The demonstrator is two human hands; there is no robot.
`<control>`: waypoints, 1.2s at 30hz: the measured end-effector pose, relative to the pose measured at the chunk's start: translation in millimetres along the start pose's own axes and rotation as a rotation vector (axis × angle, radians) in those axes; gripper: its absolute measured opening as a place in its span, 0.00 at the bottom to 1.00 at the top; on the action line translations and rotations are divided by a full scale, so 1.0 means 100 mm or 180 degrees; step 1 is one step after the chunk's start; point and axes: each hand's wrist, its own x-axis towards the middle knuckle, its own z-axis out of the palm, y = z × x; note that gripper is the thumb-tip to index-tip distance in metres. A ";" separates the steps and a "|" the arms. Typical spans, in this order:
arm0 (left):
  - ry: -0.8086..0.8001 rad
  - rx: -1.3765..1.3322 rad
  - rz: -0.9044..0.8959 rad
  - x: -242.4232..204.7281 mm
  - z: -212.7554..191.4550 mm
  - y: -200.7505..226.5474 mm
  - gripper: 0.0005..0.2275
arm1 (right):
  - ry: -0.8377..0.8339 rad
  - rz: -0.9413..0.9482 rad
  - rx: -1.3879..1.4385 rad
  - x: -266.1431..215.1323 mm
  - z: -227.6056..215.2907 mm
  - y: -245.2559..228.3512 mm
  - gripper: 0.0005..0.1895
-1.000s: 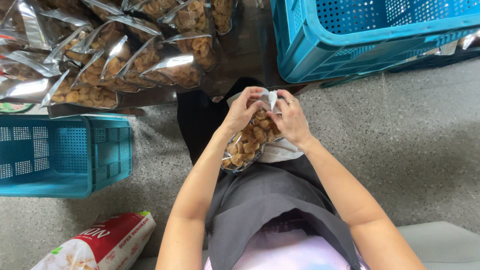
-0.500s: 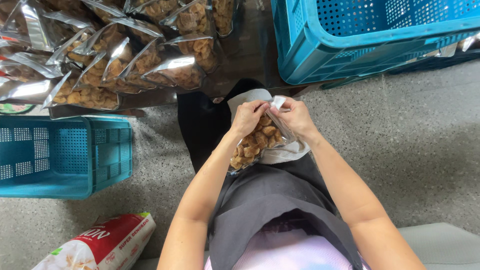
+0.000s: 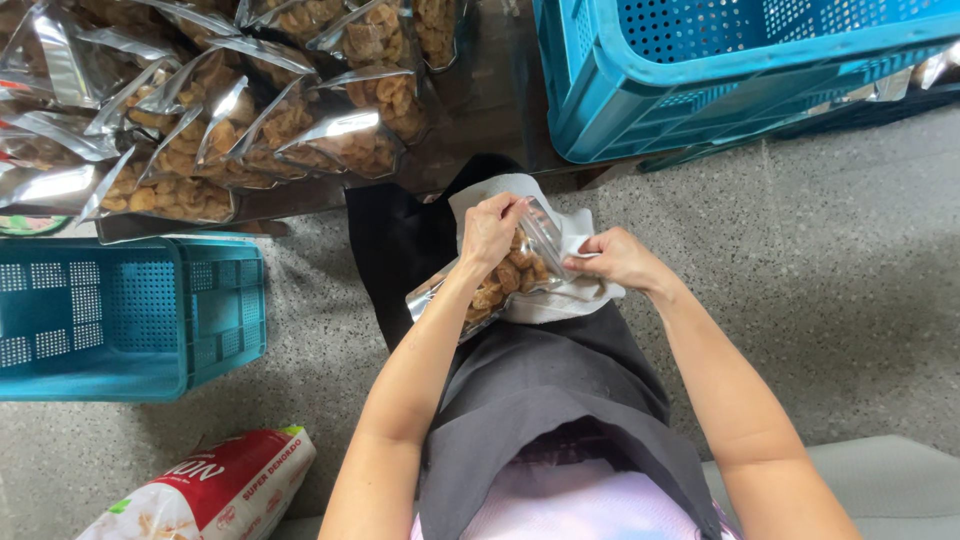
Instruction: The person sits on the floor and repeatedly wipes the exterior of sealed snack bags with a white cloth. They pick up each bag, wipe it, and place it into a blue crate. The process is repeated for multiple bags.
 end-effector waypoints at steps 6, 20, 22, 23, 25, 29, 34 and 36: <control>-0.0155 0.0131 0.0112 0.00 -0.04 0.01 0.11 | 0.0762 -0.0699 -0.0622 -0.06 0.20 -0.24 0.16; 0.0140 -0.0150 0.0047 -0.08 0.03 0.03 0.11 | 0.0524 -0.0814 0.0572 0.32 0.27 -0.28 0.17; 0.0133 -0.0210 0.0057 -0.08 0.03 0.02 0.11 | 0.0418 -0.0491 0.0180 0.17 0.18 -0.22 0.16; 0.0098 -0.0224 0.0024 -0.07 0.01 0.02 0.11 | 0.0353 -0.0386 -0.0009 0.10 0.14 -0.20 0.16; 0.0066 -0.0167 0.0024 -0.07 -0.01 0.01 0.11 | 0.0221 -0.0170 -0.0384 -0.03 0.08 -0.16 0.16; -0.0058 0.0057 0.0167 -0.08 -0.04 0.04 0.11 | 0.0063 -0.0319 -0.1101 -0.15 0.06 -0.06 0.17; -0.0637 0.0042 0.0039 -0.05 -0.30 0.15 0.11 | 0.0343 -0.0456 -0.0738 -0.35 -0.06 -0.09 0.16; -0.0979 -0.0059 0.0109 -0.01 -0.47 0.20 0.13 | 0.0306 -0.0326 0.0699 -0.61 -0.15 -0.19 0.16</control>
